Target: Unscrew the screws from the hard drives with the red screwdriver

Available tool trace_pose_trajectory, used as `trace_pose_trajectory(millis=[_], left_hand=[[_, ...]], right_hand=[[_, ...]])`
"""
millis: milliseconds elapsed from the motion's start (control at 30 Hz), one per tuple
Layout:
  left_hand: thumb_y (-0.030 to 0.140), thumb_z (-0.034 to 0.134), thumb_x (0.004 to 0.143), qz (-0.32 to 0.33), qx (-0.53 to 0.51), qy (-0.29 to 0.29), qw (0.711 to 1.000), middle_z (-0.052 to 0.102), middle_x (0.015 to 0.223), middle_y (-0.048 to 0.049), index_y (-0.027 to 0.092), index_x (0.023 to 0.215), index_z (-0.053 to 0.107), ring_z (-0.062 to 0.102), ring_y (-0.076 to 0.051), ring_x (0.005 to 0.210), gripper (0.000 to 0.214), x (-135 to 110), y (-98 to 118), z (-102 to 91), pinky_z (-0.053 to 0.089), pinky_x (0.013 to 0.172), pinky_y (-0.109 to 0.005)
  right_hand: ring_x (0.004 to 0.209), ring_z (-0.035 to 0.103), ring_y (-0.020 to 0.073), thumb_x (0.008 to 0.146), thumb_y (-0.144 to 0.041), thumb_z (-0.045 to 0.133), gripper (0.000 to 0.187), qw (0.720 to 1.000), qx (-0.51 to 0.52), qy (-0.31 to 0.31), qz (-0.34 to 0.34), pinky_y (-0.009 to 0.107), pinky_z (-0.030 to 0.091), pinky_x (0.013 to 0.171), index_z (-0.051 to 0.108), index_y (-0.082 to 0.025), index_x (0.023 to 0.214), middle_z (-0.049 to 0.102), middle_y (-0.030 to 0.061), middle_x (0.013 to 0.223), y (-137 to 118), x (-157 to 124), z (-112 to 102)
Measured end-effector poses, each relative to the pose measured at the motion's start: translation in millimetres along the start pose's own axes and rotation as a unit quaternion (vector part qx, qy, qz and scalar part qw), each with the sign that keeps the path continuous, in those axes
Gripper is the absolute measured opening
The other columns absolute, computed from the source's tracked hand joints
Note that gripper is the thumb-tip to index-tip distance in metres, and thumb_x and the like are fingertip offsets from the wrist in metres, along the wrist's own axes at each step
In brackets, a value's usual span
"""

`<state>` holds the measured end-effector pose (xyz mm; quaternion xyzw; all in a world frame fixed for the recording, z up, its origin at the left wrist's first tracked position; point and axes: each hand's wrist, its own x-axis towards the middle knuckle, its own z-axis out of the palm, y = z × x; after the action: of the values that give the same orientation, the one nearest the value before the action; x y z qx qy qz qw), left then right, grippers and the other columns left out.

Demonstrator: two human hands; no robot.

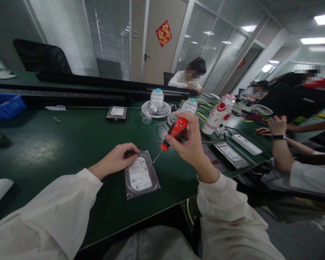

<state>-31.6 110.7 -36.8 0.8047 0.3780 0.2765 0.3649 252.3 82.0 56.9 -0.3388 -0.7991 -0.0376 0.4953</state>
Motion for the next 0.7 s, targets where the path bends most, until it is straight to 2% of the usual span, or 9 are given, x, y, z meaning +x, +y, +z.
trace_pose_trajectory(millis=[100, 233, 300, 467, 567, 633, 700], left_hand=[[0.041, 0.065, 0.098, 0.014, 0.012, 0.006, 1.0, 0.078, 0.12, -0.0074, 0.023, 0.115, 0.073, 0.074, -0.028, 0.11, 0.026, 1, -2, 0.7, 0.062, 0.095, -0.045], [0.042, 0.064, 0.099, 0.013, 0.015, 0.007, 1.0, 0.078, 0.12, -0.0071, 0.023, 0.115, 0.073, 0.074, -0.028, 0.11, 0.027, 1, -2, 1.0, 0.062, 0.094, -0.044], [0.042, 0.065, 0.099, 0.001, 0.011, -0.002, 1.0, 0.077, 0.121, -0.0067, 0.023, 0.117, 0.073, 0.073, -0.028, 0.111, 0.027, 0, -2, 0.5, 0.062, 0.094, -0.044], [0.041, 0.064, 0.1, -0.005, 0.019, -0.003, 1.0, 0.076, 0.123, -0.0076, 0.023, 0.118, 0.072, 0.073, -0.028, 0.111, 0.028, -1, 0, -0.7, 0.063, 0.092, -0.044], [0.041, 0.063, 0.1, 0.003, 0.011, -0.01, 1.0, 0.077, 0.121, -0.0072, 0.023, 0.119, 0.072, 0.073, -0.028, 0.111, 0.028, -1, 0, -0.7, 0.062, 0.092, -0.044], [0.041, 0.064, 0.099, 0.009, 0.009, -0.008, 1.0, 0.077, 0.12, -0.0071, 0.023, 0.117, 0.072, 0.073, -0.028, 0.109, 0.027, 0, 0, -0.7, 0.062, 0.091, -0.043], [0.04, 0.064, 0.098, 0.013, 0.012, 0.0, 1.0, 0.077, 0.119, -0.0073, 0.022, 0.115, 0.072, 0.074, -0.028, 0.106, 0.026, 0, 2, -0.8, 0.062, 0.088, -0.042]], right_hand=[[0.081, 0.062, 0.0159, 0.098, -0.052, 0.07, 0.051, 1.0, 0.022, -0.002, -0.009, 0.032, 0.057, 0.065, 0.047, -0.029, 0.137, 0.06, 0.0072, 0.126, -2, 5, -1], [0.062, 0.053, 0.0108, 0.09, -0.04, 0.081, 0.05, 0.997, 0.06, -0.037, 0.01, 0.028, 0.048, 0.054, 0.055, -0.028, 0.131, 0.064, 0.0008, 0.102, -8, 16, -8], [0.059, 0.051, 0.0106, 0.088, -0.035, 0.082, 0.048, 0.996, 0.067, -0.058, 0.017, 0.029, 0.048, 0.056, 0.058, -0.027, 0.129, 0.064, -0.001, 0.094, -10, 21, -13], [0.072, 0.061, 0.0162, 0.089, -0.023, 0.067, 0.044, 0.989, 0.096, -0.107, 0.021, 0.031, 0.049, 0.062, 0.058, -0.026, 0.133, 0.067, 0.0013, 0.095, -17, 27, -18], [0.066, 0.057, 0.0143, 0.093, -0.032, 0.069, 0.024, 0.993, 0.081, -0.083, 0.014, 0.03, 0.045, 0.061, 0.058, -0.025, 0.113, 0.066, -0.001, 0.085, -22, 33, -14], [0.063, 0.052, 0.0126, 0.093, -0.035, 0.073, 0.021, 0.997, 0.048, -0.052, -0.003, 0.03, 0.044, 0.063, 0.056, -0.024, 0.097, 0.062, -0.0027, 0.079, -24, 39, -10], [0.066, 0.054, 0.0127, 0.094, -0.031, 0.069, 0.016, 0.997, 0.049, -0.066, -0.018, 0.03, 0.047, 0.068, 0.054, -0.024, 0.094, 0.063, -0.0026, 0.079, -26, 44, -8]])
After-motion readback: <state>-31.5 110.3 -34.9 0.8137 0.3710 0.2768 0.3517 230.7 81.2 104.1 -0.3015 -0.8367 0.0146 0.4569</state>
